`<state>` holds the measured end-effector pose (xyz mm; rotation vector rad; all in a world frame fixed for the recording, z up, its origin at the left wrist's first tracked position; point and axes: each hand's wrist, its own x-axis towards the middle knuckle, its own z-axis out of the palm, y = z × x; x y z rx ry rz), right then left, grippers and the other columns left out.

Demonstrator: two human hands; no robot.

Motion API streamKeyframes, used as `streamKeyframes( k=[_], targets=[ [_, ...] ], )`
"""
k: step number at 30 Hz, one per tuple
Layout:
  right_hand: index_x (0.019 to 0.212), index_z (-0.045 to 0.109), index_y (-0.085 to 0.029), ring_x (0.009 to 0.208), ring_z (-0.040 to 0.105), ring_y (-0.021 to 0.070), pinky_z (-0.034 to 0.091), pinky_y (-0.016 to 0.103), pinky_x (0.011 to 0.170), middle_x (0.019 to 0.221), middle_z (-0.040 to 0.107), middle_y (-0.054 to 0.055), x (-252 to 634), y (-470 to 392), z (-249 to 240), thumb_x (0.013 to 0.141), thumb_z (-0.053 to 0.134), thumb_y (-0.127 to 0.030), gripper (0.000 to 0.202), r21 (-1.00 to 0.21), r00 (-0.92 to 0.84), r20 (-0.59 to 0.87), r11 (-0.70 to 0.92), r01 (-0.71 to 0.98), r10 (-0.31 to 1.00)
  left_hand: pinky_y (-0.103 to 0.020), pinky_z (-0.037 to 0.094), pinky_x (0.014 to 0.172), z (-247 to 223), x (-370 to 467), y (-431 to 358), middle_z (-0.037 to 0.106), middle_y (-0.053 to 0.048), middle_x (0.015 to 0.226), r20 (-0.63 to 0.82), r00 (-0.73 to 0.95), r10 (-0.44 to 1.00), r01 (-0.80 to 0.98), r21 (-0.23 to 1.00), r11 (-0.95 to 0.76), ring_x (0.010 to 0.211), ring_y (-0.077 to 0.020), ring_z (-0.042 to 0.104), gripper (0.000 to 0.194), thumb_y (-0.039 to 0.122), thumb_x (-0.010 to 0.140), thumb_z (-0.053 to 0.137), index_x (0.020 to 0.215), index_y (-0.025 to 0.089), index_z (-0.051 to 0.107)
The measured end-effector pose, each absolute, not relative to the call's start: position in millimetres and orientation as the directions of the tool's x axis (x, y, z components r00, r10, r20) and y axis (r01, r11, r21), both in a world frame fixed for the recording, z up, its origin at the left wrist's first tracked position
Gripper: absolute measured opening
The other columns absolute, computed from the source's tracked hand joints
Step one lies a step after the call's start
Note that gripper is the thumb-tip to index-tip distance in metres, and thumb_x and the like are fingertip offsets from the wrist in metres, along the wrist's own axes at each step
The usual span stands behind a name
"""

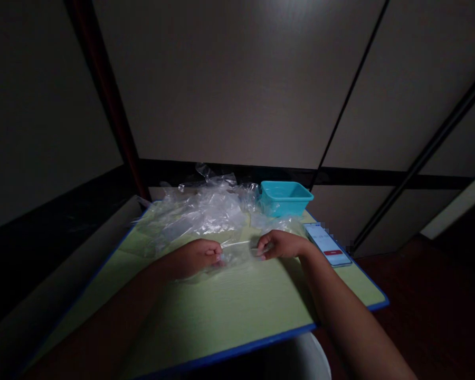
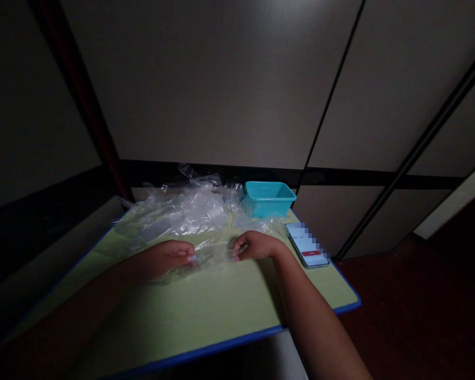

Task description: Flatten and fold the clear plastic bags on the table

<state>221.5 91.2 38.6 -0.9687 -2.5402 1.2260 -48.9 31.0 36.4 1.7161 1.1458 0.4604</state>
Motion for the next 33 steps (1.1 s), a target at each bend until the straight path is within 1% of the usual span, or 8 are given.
streamKeyframes(
  k=[7, 12, 16, 19, 23, 26, 29, 33],
  targets=[
    [0.073, 0.059, -0.013, 0.068, 0.055, 0.0128, 0.042, 0.025, 0.066, 0.073, 0.064, 0.002, 219.0, 89.1, 37.3, 0.074, 0.056, -0.017, 0.005, -0.795, -0.776, -0.084, 0.427, 0.430, 0.626, -0.024, 0.035, 0.056, 31.4, -52.0, 35.0, 0.062, -0.002, 0.072, -0.203, 0.452, 0.869, 0.466, 0.884, -0.036, 0.067, -0.0168, 0.058, 0.036, 0.054, 0.070, 0.055, 0.072, 0.018, 0.048],
    [0.071, 0.057, -0.014, 0.065, 0.059, 0.0134, 0.045, 0.025, 0.064, 0.071, 0.066, 0.003, 217.5, 87.8, 37.5, 0.073, 0.051, -0.014, 0.007, -0.821, -0.765, -0.120, 0.370, 0.435, 0.632, -0.024, 0.036, 0.055, 26.9, -54.5, 36.6, 0.060, 0.000, 0.068, -0.201, 0.429, 0.881, 0.470, 0.882, -0.028, 0.061, -0.0144, 0.055, 0.037, 0.054, 0.070, 0.055, 0.073, 0.018, 0.049],
    [0.070, 0.058, -0.014, 0.058, 0.059, 0.0126, 0.045, 0.023, 0.059, 0.061, 0.063, 0.000, 216.5, 90.0, 33.6, 0.068, 0.048, -0.008, 0.012, -0.814, -0.727, -0.148, 0.335, 0.474, 0.670, -0.025, 0.039, 0.058, 23.2, -56.1, 40.2, 0.058, 0.000, 0.067, -0.217, 0.408, 0.887, 0.385, 0.921, 0.048, 0.059, -0.0128, 0.053, 0.039, 0.055, 0.071, 0.057, 0.074, 0.016, 0.051],
    [0.070, 0.058, -0.014, 0.057, 0.060, 0.0126, 0.045, 0.023, 0.057, 0.059, 0.063, -0.001, 215.6, 90.3, 32.6, 0.068, 0.047, -0.009, 0.012, -0.809, -0.709, -0.159, 0.321, 0.493, 0.687, -0.027, 0.041, 0.059, 25.9, -57.0, 42.5, 0.060, -0.003, 0.072, -0.232, 0.352, 0.907, 0.357, 0.929, 0.099, 0.059, -0.0130, 0.055, 0.045, 0.060, 0.071, 0.053, 0.079, 0.016, 0.052],
    [0.070, 0.061, -0.014, 0.054, 0.057, 0.0114, 0.042, 0.021, 0.056, 0.057, 0.062, -0.002, 214.2, 89.9, 34.4, 0.066, 0.049, -0.007, 0.014, -0.779, -0.682, -0.153, 0.337, 0.528, 0.715, -0.026, 0.041, 0.057, 35.3, -59.5, 43.2, 0.063, -0.004, 0.074, -0.243, 0.318, 0.916, 0.444, 0.892, 0.083, 0.061, -0.0147, 0.057, 0.046, 0.059, 0.067, 0.056, 0.081, 0.016, 0.055],
    [0.068, 0.061, -0.014, 0.053, 0.056, 0.0108, 0.042, 0.021, 0.056, 0.055, 0.061, -0.003, 212.5, 89.4, 35.5, 0.064, 0.049, -0.004, 0.017, -0.763, -0.667, -0.162, 0.336, 0.553, 0.728, -0.025, 0.040, 0.055, 37.5, -61.7, 43.3, 0.063, -0.001, 0.064, -0.238, 0.361, 0.902, 0.531, 0.847, 0.011, 0.058, -0.0153, 0.057, 0.037, 0.050, 0.061, 0.061, 0.076, 0.016, 0.057],
    [0.067, 0.060, -0.015, 0.052, 0.057, 0.0117, 0.043, 0.022, 0.055, 0.053, 0.061, -0.003, 209.8, 88.1, 34.4, 0.064, 0.047, -0.004, 0.017, -0.763, -0.662, -0.198, 0.310, 0.567, 0.723, -0.025, 0.039, 0.051, 34.0, -63.0, 42.9, 0.060, 0.000, 0.054, -0.256, 0.358, 0.898, 0.576, 0.817, 0.004, 0.051, -0.0154, 0.055, 0.027, 0.042, 0.059, 0.059, 0.068, 0.017, 0.056],
    [0.065, 0.056, -0.016, 0.049, 0.057, 0.0117, 0.046, 0.022, 0.053, 0.050, 0.059, -0.003, 206.4, 87.3, 29.8, 0.067, 0.047, -0.006, 0.013, -0.765, -0.649, -0.250, 0.265, 0.587, 0.718, -0.025, 0.037, 0.047, 28.0, -63.3, 42.2, 0.058, 0.000, 0.053, -0.252, 0.319, 0.914, 0.606, 0.795, 0.008, 0.045, -0.0140, 0.052, 0.023, 0.040, 0.063, 0.055, 0.060, 0.017, 0.053]
  ],
)
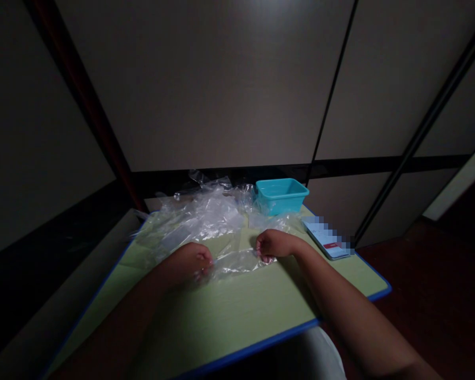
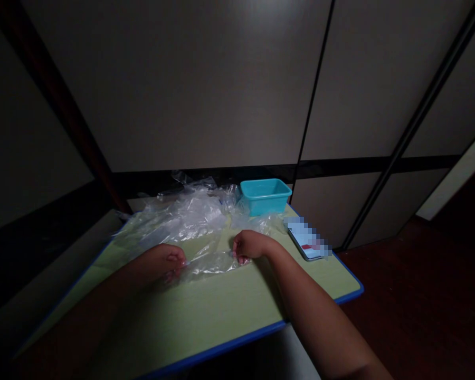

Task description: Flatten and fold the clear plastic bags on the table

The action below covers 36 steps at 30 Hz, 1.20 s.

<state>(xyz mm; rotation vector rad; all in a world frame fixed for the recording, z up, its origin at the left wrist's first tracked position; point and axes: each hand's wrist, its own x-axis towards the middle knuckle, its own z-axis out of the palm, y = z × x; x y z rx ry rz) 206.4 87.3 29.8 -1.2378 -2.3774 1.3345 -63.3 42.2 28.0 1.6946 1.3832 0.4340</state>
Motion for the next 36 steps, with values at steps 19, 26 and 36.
streamKeyframes(
  k=[19, 26, 36],
  targets=[
    [0.075, 0.063, -0.010, 0.059, 0.054, 0.0119, 0.035, 0.020, 0.052, 0.068, 0.066, 0.005, 214.9, 87.5, 41.3, 0.077, 0.058, -0.020, 0.012, -0.558, -0.567, -0.148, 0.404, 0.724, 0.811, -0.024, 0.032, 0.053, 14.8, -53.8, 40.3, 0.053, 0.001, 0.058, 0.055, 0.290, 0.955, 0.704, 0.664, -0.252, 0.059, -0.0155, 0.049, 0.019, 0.036, 0.066, 0.054, 0.062, 0.018, 0.055],
    [0.074, 0.066, -0.011, 0.057, 0.055, 0.0114, 0.035, 0.019, 0.053, 0.068, 0.068, 0.005, 209.9, 88.2, 38.3, 0.078, 0.054, -0.017, 0.014, -0.485, -0.545, -0.156, 0.417, 0.769, 0.824, -0.024, 0.032, 0.054, 20.9, -49.0, 35.9, 0.050, 0.002, 0.059, 0.067, 0.299, 0.952, 0.746, 0.606, -0.276, 0.060, -0.0152, 0.047, 0.019, 0.036, 0.065, 0.049, 0.061, 0.018, 0.053],
    [0.076, 0.067, -0.012, 0.059, 0.059, 0.0127, 0.036, 0.020, 0.053, 0.067, 0.069, 0.005, 207.2, 92.0, 31.2, 0.077, 0.058, -0.020, 0.012, -0.443, -0.496, -0.147, 0.391, 0.806, 0.856, -0.025, 0.030, 0.055, 17.6, -43.2, 36.6, 0.048, 0.001, 0.058, 0.190, 0.300, 0.935, 0.780, 0.515, -0.355, 0.060, -0.0158, 0.046, 0.028, 0.035, 0.077, 0.040, 0.058, 0.019, 0.050]
  ],
)
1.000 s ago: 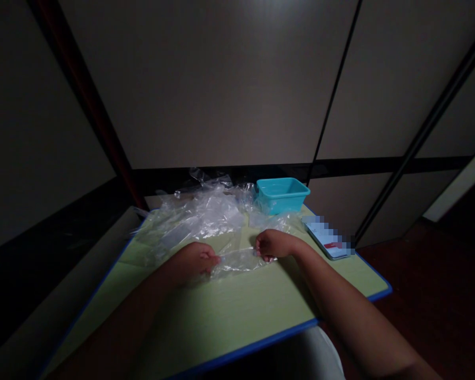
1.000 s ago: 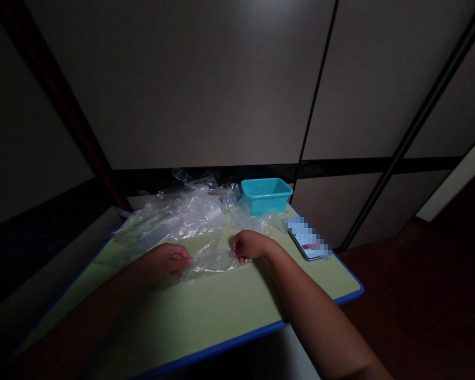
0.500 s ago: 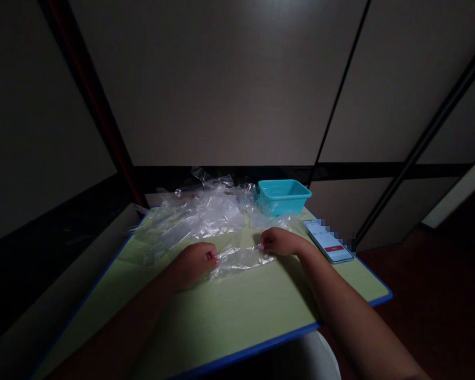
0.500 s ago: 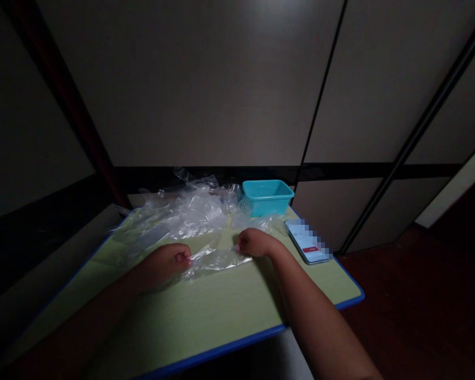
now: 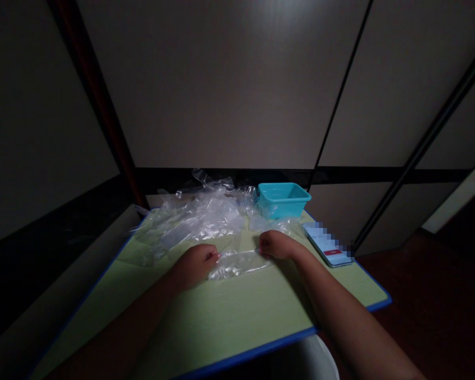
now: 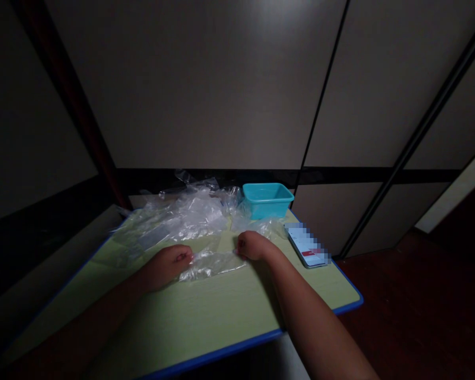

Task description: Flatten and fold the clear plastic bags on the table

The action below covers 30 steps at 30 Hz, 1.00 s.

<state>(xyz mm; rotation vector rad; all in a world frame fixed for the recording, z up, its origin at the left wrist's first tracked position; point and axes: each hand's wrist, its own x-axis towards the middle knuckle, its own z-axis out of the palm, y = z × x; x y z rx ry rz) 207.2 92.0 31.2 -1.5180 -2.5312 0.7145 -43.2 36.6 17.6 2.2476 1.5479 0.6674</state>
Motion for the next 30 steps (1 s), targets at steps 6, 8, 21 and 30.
streamKeyframes(
  k=[6, 8, 21, 30],
  targets=[
    [0.080, 0.066, -0.012, 0.054, 0.059, 0.0107, 0.037, 0.018, 0.051, 0.066, 0.069, 0.004, 207.7, 88.9, 33.6, 0.081, 0.053, -0.022, 0.016, -0.445, -0.495, -0.179, 0.378, 0.812, 0.850, -0.028, 0.036, 0.066, 14.6, -43.6, 41.8, 0.055, -0.003, 0.066, 0.285, 0.326, 0.901, 0.804, 0.418, -0.423, 0.072, -0.0187, 0.050, 0.019, 0.028, 0.075, 0.045, 0.060, 0.019, 0.053],
    [0.085, 0.065, -0.013, 0.050, 0.057, 0.0102, 0.036, 0.019, 0.049, 0.066, 0.069, 0.003, 208.4, 88.6, 34.4, 0.083, 0.050, -0.023, 0.019, -0.432, -0.488, -0.184, 0.375, 0.820, 0.853, -0.028, 0.037, 0.069, 12.7, -44.3, 42.7, 0.057, -0.003, 0.067, 0.311, 0.343, 0.886, 0.812, 0.376, -0.446, 0.074, -0.0191, 0.051, 0.018, 0.027, 0.075, 0.046, 0.062, 0.020, 0.055],
    [0.086, 0.069, -0.013, 0.072, 0.058, 0.0154, 0.030, 0.022, 0.055, 0.087, 0.069, 0.009, 209.3, 92.2, 33.6, 0.077, 0.055, -0.024, 0.019, -0.229, -0.392, -0.106, 0.361, 0.904, 0.914, -0.032, 0.039, 0.077, 9.7, -43.7, 43.3, 0.061, -0.003, 0.076, 0.345, 0.354, 0.869, 0.801, 0.368, -0.472, 0.080, -0.0202, 0.053, 0.012, 0.023, 0.075, 0.049, 0.067, 0.020, 0.058],
    [0.086, 0.070, -0.015, 0.073, 0.059, 0.0154, 0.032, 0.022, 0.054, 0.086, 0.069, 0.008, 208.3, 91.4, 36.2, 0.078, 0.057, -0.028, 0.020, -0.198, -0.361, -0.132, 0.332, 0.922, 0.923, -0.030, 0.039, 0.076, 8.9, -44.9, 43.7, 0.061, -0.003, 0.077, 0.356, 0.343, 0.869, 0.786, 0.399, -0.473, 0.081, -0.0198, 0.053, 0.011, 0.020, 0.075, 0.046, 0.070, 0.020, 0.056]
  ],
)
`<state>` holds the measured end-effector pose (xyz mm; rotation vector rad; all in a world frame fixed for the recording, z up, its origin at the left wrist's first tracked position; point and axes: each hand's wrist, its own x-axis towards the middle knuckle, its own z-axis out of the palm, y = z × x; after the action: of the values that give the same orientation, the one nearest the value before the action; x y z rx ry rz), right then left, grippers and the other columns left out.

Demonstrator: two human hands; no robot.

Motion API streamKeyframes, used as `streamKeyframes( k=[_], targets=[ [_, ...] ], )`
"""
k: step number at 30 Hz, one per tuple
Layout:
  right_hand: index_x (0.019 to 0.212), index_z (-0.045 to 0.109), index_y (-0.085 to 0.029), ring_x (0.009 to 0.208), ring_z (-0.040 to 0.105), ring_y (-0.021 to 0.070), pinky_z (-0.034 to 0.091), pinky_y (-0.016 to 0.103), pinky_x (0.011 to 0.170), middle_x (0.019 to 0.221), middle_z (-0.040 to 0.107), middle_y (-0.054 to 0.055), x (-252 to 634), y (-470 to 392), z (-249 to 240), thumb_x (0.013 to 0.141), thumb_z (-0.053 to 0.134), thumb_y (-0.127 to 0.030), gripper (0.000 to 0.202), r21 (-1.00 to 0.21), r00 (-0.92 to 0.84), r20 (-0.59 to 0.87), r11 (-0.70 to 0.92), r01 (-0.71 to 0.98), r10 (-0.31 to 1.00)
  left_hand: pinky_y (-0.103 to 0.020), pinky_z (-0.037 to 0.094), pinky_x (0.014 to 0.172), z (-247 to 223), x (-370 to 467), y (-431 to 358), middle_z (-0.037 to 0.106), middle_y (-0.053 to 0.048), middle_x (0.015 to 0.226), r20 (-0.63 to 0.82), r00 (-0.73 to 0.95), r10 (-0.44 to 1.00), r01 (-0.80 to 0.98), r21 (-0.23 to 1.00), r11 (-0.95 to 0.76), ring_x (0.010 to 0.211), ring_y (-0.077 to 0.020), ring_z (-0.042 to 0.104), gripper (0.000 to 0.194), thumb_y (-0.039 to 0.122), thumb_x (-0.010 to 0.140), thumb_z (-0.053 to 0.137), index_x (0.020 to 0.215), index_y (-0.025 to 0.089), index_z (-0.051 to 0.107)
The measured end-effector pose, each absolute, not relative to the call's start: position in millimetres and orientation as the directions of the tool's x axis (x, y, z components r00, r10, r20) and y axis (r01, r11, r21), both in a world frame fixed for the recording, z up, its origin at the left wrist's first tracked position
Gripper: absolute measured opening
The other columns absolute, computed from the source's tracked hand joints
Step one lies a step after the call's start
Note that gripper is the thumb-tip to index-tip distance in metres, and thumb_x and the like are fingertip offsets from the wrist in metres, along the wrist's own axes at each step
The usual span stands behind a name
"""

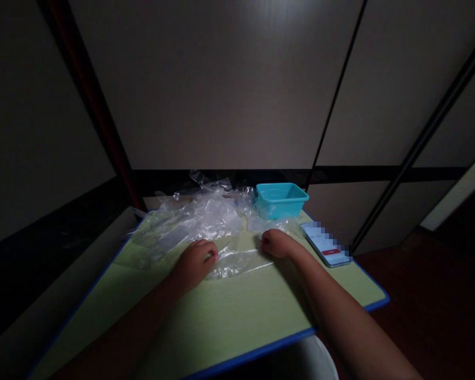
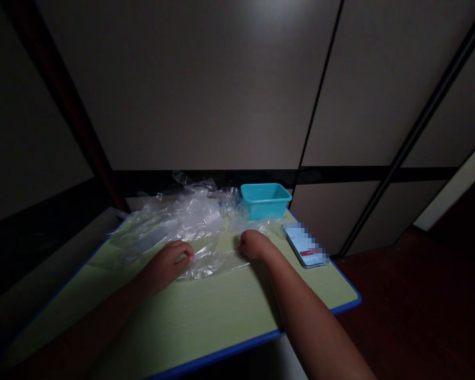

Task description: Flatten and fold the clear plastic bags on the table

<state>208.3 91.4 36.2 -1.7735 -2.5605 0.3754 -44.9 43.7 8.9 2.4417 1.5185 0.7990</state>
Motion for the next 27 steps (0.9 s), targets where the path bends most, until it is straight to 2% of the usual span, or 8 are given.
streamKeyframes(
  k=[8, 18, 22, 27],
  targets=[
    [0.086, 0.070, -0.015, 0.073, 0.060, 0.0162, 0.032, 0.022, 0.054, 0.087, 0.070, 0.008, 207.3, 90.0, 36.0, 0.076, 0.057, -0.024, 0.019, -0.196, -0.337, -0.124, 0.310, 0.930, 0.933, -0.031, 0.039, 0.075, 7.6, -45.8, 44.5, 0.061, -0.003, 0.075, 0.367, 0.311, 0.877, 0.790, 0.413, -0.453, 0.080, -0.0205, 0.054, 0.013, 0.027, 0.075, 0.051, 0.067, 0.020, 0.058],
    [0.082, 0.071, -0.015, 0.069, 0.061, 0.0150, 0.035, 0.020, 0.054, 0.080, 0.070, 0.007, 208.3, 91.3, 36.2, 0.076, 0.059, -0.022, 0.015, -0.238, -0.335, -0.157, 0.294, 0.926, 0.929, -0.031, 0.039, 0.077, 5.7, -49.4, 49.2, 0.062, -0.002, 0.072, 0.345, 0.311, 0.886, 0.791, 0.424, -0.442, 0.078, -0.0195, 0.055, 0.010, 0.018, 0.070, 0.051, 0.063, 0.020, 0.057],
    [0.080, 0.070, -0.014, 0.063, 0.061, 0.0138, 0.036, 0.020, 0.053, 0.074, 0.070, 0.006, 209.2, 91.2, 35.6, 0.076, 0.059, -0.023, 0.014, -0.259, -0.326, -0.164, 0.278, 0.925, 0.931, -0.031, 0.038, 0.077, 6.2, -48.5, 48.4, 0.061, -0.001, 0.072, 0.348, 0.305, 0.887, 0.792, 0.425, -0.439, 0.079, -0.0195, 0.053, 0.009, 0.018, 0.069, 0.051, 0.062, 0.020, 0.057],
    [0.080, 0.070, -0.015, 0.064, 0.062, 0.0142, 0.037, 0.020, 0.055, 0.075, 0.070, 0.006, 209.2, 92.0, 34.2, 0.075, 0.060, -0.023, 0.014, -0.266, -0.309, -0.150, 0.263, 0.927, 0.939, -0.030, 0.039, 0.075, 9.1, -47.1, 47.2, 0.061, -0.001, 0.070, 0.338, 0.309, 0.889, 0.794, 0.422, -0.437, 0.077, -0.0192, 0.053, 0.010, 0.018, 0.069, 0.050, 0.061, 0.021, 0.055]
  ],
)
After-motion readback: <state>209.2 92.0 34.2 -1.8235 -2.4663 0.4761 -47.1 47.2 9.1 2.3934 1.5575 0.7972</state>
